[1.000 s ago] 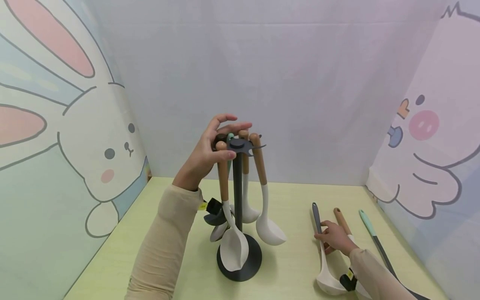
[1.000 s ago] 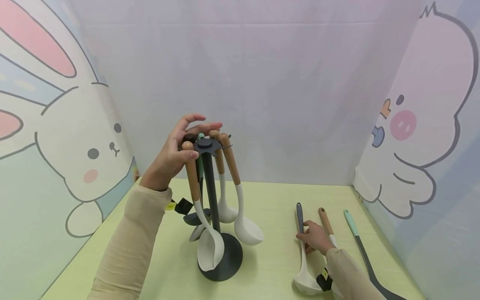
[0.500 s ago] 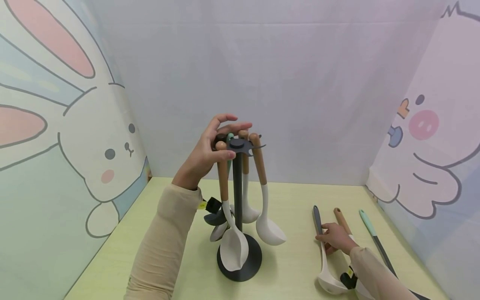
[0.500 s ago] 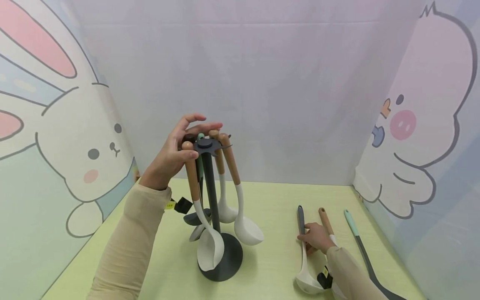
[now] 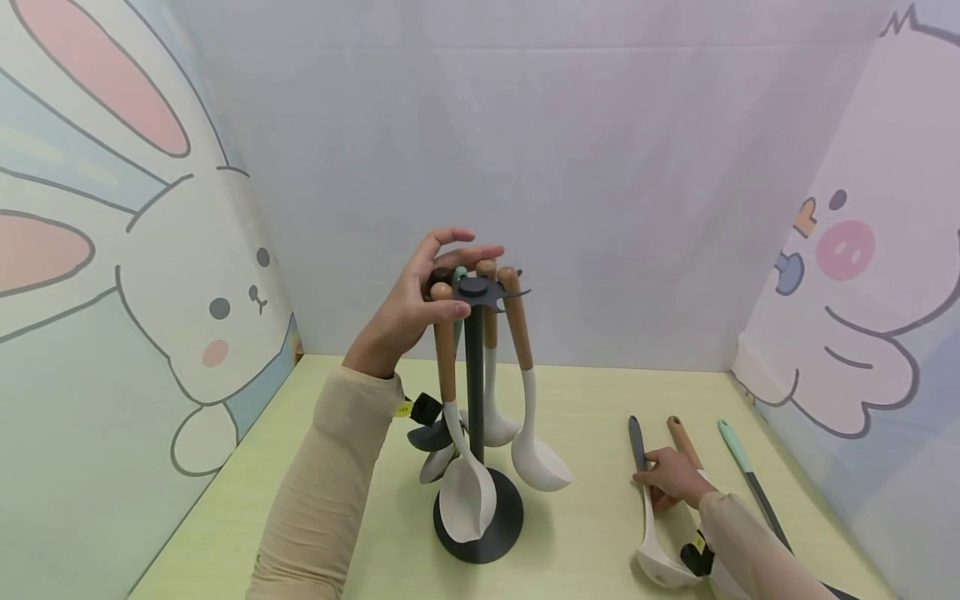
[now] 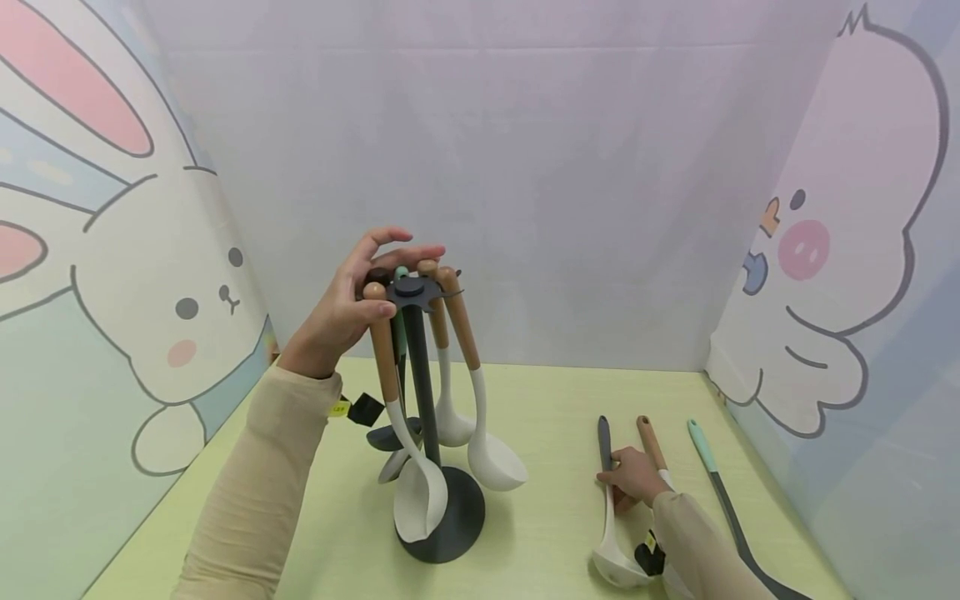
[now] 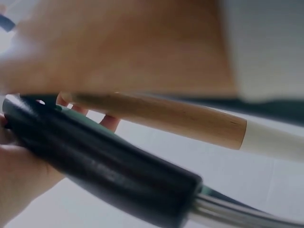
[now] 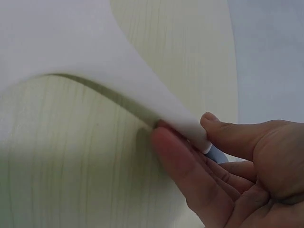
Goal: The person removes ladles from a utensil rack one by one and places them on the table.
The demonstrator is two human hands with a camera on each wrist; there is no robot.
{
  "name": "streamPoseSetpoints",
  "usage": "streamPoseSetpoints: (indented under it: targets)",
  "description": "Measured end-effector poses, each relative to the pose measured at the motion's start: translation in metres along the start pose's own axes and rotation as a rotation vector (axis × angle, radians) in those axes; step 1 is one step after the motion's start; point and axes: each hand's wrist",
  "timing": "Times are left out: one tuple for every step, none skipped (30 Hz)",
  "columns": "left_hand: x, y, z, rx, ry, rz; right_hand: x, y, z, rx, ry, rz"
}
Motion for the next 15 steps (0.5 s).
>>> streamPoseSetpoints:
  targets:
    - [0.0001, -0.0002, 0.0001, 0.0, 0.0, 0.001, 0.0005, -0.0001, -0.0005, -0.009, 0.0, 0.004]
    - [0.0002, -0.0004, 0.0003, 0.001, 0.0, 0.002, 0.0008, -0.0001, -0.0012, -0.018, -0.002, 0.004]
    - [0.0002, -0.0005, 0.0005, 0.0, 0.0, 0.004, 0.0008, 0.0004, -0.0018, -0.023, -0.005, 0.003]
    - [0.0004, -0.0005, 0.0007, 0.0, 0.001, 0.004, 0.0008, 0.0011, -0.0024, -0.027, -0.011, 0.0]
    - [0.0005, -0.0004, 0.0009, -0.001, 0.001, 0.004, 0.0005, 0.002, -0.003, -0.034, -0.016, 0.001]
    - [0.0006, -0.0004, 0.0011, -0.001, 0.002, 0.004, 0.0002, 0.0032, -0.0033, -0.041, -0.021, 0.001]
    - [0.0008, -0.0003, 0.0014, -0.001, 0.003, 0.003, -0.0002, 0.0042, -0.0035, -0.049, -0.024, 0.005]
    - [0.0009, -0.0001, 0.0018, -0.001, 0.004, 0.002, -0.0006, 0.005, -0.0038, -0.053, -0.027, 0.003]
    - [0.0011, 0.0002, 0.0022, -0.002, 0.005, 0.0, -0.0009, 0.0058, -0.004, -0.057, -0.029, 0.004]
    - [0.0012, 0.0005, 0.0026, -0.003, 0.006, -0.001, -0.001, 0.0063, -0.0042, -0.063, -0.03, 0.004]
    - [0.0013, 0.0007, 0.0029, -0.004, 0.006, -0.001, -0.0014, 0.0071, -0.0044, -0.065, -0.031, 0.002]
    - [0.0013, 0.0009, 0.0032, -0.004, 0.007, -0.001, -0.0015, 0.0076, -0.0045, -0.067, -0.031, 0.003]
    - [0.0013, 0.0011, 0.0035, -0.003, 0.007, -0.002, -0.0015, 0.0079, -0.0047, -0.067, -0.032, 0.001]
    - [0.0012, 0.0013, 0.0036, -0.002, 0.007, -0.002, -0.0016, 0.0082, -0.0049, -0.069, -0.031, 0.0]
    - [0.001, 0.0014, 0.0035, 0.0, 0.006, 0.0, -0.0016, 0.0086, -0.0049, -0.07, -0.031, -0.003]
Point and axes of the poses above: each hand's wrist, its own x-axis towards the middle knuckle, its own z-axis out of the back of the hand, y = z × x, and after that the axes turned 8 degrees about -y, right-handed
